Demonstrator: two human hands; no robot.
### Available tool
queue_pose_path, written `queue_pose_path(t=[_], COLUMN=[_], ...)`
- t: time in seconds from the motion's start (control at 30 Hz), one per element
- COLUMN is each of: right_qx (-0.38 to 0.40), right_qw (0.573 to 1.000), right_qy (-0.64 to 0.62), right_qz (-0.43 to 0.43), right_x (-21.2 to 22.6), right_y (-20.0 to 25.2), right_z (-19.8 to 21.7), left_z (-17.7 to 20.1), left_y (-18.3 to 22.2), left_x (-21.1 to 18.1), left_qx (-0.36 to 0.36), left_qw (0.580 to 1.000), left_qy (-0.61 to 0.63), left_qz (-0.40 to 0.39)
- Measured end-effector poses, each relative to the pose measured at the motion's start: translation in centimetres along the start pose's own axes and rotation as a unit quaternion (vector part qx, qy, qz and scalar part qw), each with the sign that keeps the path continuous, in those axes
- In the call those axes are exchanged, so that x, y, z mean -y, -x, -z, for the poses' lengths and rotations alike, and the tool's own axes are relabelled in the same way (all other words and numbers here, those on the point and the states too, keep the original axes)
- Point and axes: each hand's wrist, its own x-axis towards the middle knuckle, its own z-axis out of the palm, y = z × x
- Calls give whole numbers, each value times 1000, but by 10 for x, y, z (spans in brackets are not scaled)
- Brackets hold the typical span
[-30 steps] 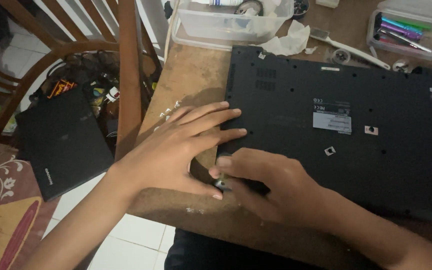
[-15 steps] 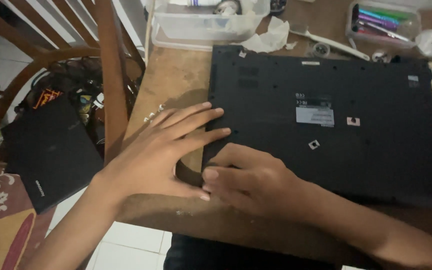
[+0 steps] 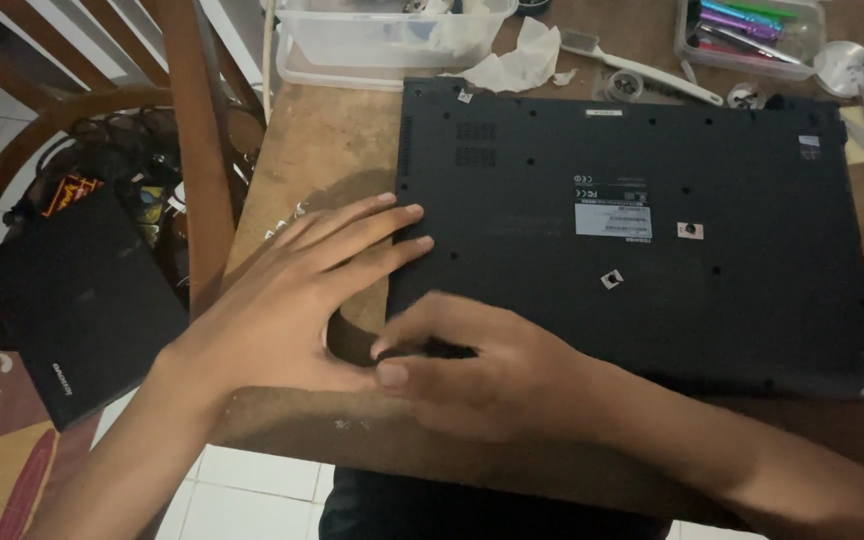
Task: Finalizing the assembly of a laptop by snapping the bottom cover into place and tightening the screws with a screwdriver.
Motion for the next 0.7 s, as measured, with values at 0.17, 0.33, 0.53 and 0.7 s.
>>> queue_pose_path(t=[0.17, 0.33, 0.53, 0.7], right_qx=[8, 56, 4, -29], right_qw=[990, 987, 974, 994], right_qy=[-109, -150, -218, -98], right_qz=[-87, -18, -55, -49], right_x=[-1, 6, -2, -5], right_y=[-1, -14, -7, -5], right_z=[0, 11, 9, 1], left_z=[0, 3, 0, 3], left_y=[-1, -2, 0, -1], left_x=[-1, -2, 1, -2], left_qx=[-1, 3, -3, 0], left_qw=[1000, 1000, 1000, 1000], left_qy=[1, 9, 3, 7], left_qz=[-2, 5, 3, 7])
